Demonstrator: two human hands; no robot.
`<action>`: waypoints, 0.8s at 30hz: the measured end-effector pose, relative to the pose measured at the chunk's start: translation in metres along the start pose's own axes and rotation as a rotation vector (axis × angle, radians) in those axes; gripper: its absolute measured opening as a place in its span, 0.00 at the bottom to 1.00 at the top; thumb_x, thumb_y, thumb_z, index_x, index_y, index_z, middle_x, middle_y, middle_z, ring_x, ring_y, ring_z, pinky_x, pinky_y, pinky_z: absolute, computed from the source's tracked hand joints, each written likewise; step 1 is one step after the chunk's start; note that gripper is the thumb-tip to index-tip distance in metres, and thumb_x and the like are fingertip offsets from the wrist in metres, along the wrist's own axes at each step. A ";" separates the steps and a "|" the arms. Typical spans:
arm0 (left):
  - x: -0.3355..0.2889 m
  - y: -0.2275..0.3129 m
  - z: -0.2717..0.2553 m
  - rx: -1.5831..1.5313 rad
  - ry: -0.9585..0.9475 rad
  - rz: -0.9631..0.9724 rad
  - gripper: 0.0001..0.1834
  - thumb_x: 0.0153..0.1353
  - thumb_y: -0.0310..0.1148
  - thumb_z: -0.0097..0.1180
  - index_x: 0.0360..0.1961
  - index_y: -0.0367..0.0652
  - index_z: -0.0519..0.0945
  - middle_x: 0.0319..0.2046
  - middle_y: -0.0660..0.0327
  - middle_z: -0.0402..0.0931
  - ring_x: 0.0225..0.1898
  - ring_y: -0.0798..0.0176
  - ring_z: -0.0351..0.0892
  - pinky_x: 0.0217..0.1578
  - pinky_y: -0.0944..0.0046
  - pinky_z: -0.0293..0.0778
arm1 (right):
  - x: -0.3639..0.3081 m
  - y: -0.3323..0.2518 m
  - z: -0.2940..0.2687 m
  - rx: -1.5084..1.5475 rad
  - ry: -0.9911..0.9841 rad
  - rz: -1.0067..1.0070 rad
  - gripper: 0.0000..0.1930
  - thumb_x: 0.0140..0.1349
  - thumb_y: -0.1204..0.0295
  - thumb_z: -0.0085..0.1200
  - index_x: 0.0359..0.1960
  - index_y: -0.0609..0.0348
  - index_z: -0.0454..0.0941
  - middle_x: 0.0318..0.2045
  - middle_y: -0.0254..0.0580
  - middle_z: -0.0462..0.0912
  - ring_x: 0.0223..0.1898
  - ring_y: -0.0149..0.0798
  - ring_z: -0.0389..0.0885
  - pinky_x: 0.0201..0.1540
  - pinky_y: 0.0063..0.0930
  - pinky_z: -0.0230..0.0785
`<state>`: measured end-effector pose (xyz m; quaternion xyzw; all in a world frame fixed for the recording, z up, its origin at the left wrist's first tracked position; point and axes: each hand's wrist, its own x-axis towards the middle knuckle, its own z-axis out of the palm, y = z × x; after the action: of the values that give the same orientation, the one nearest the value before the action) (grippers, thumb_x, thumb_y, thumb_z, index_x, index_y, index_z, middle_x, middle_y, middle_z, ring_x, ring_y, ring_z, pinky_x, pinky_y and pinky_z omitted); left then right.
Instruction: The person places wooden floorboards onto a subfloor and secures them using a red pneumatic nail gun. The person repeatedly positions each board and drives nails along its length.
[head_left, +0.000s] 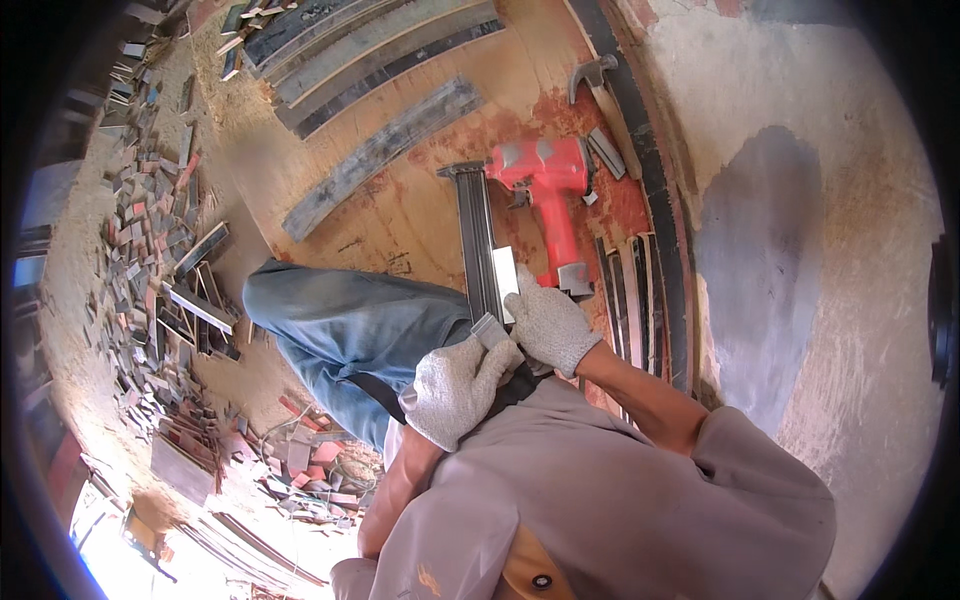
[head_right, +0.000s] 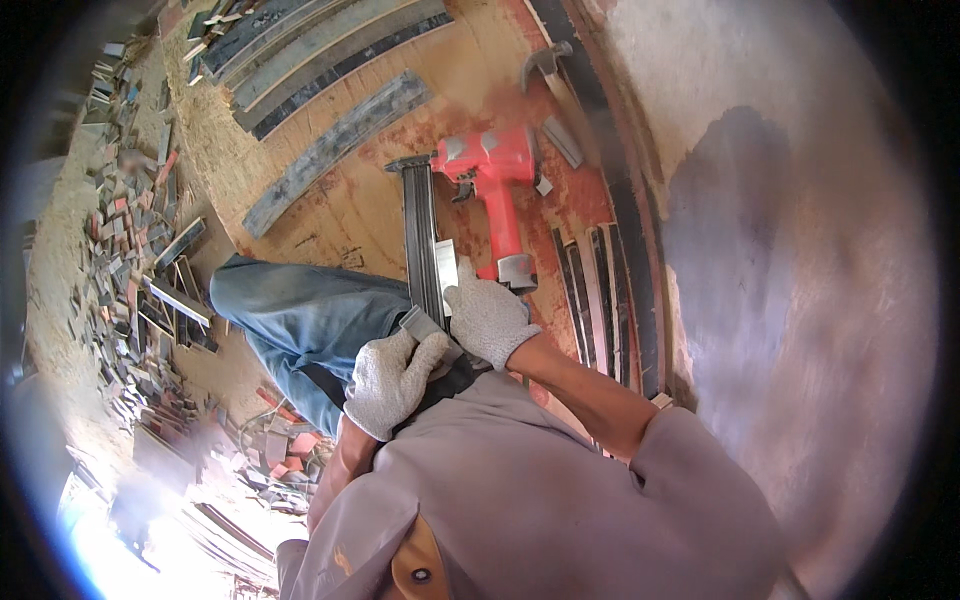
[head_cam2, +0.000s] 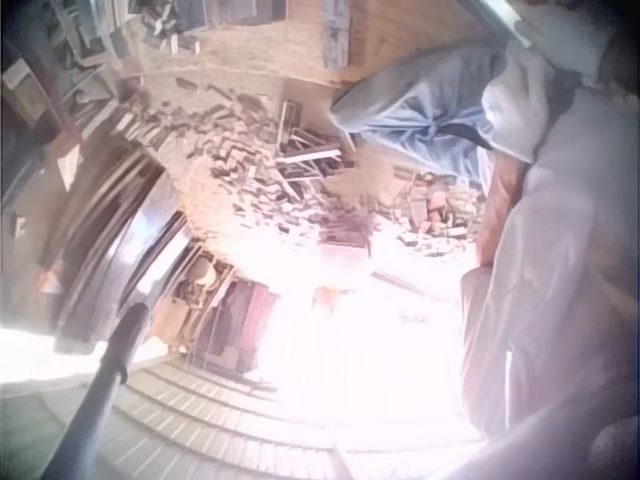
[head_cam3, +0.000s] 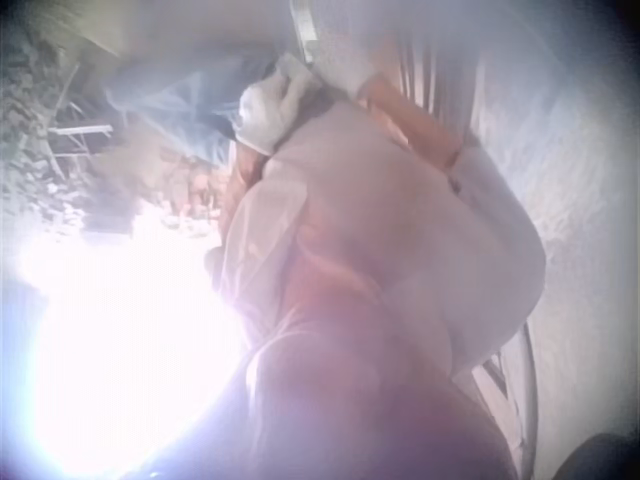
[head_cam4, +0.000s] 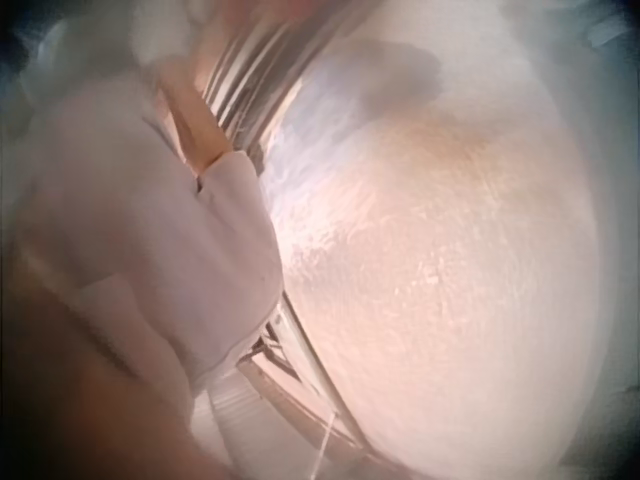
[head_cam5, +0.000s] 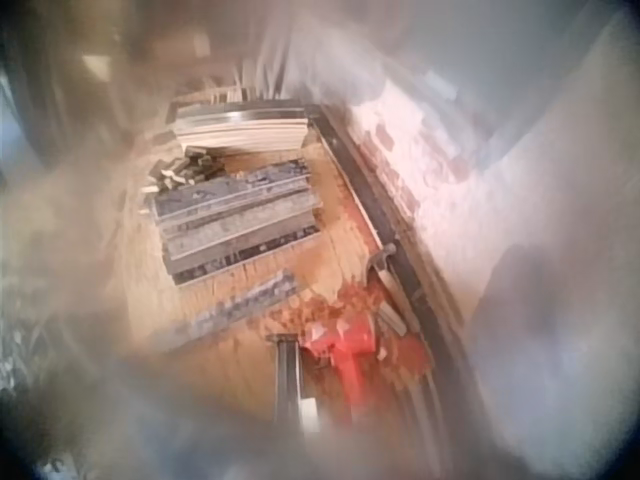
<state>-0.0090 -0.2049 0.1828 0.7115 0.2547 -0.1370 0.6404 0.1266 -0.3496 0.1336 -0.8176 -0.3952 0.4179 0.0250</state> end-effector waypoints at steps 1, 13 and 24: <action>0.000 0.001 0.000 0.002 0.003 0.008 0.14 0.72 0.40 0.55 0.39 0.41 0.87 0.27 0.48 0.83 0.31 0.47 0.87 0.32 0.56 0.79 | 0.001 0.001 0.001 0.000 -0.020 -0.014 0.15 0.56 0.69 0.57 0.41 0.68 0.78 0.60 0.77 0.68 0.38 0.64 0.85 0.44 0.52 0.77; 0.000 -0.010 -0.001 0.038 0.009 0.125 0.14 0.73 0.37 0.53 0.39 0.37 0.84 0.28 0.46 0.82 0.30 0.44 0.85 0.31 0.53 0.78 | -0.043 -0.005 -0.024 0.575 0.200 -0.228 0.26 0.72 0.68 0.56 0.68 0.64 0.69 0.40 0.54 0.85 0.42 0.50 0.86 0.48 0.36 0.76; 0.004 -0.016 0.006 -0.099 0.073 0.091 0.15 0.75 0.38 0.50 0.44 0.37 0.83 0.29 0.42 0.81 0.33 0.38 0.83 0.31 0.50 0.76 | -0.053 -0.031 -0.020 0.320 0.191 -0.210 0.37 0.63 0.67 0.63 0.70 0.71 0.61 0.40 0.62 0.83 0.39 0.63 0.83 0.44 0.48 0.76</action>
<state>-0.0134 -0.2088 0.1664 0.6942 0.2515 -0.0690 0.6708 0.1039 -0.3577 0.1934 -0.7935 -0.4027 0.3908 0.2353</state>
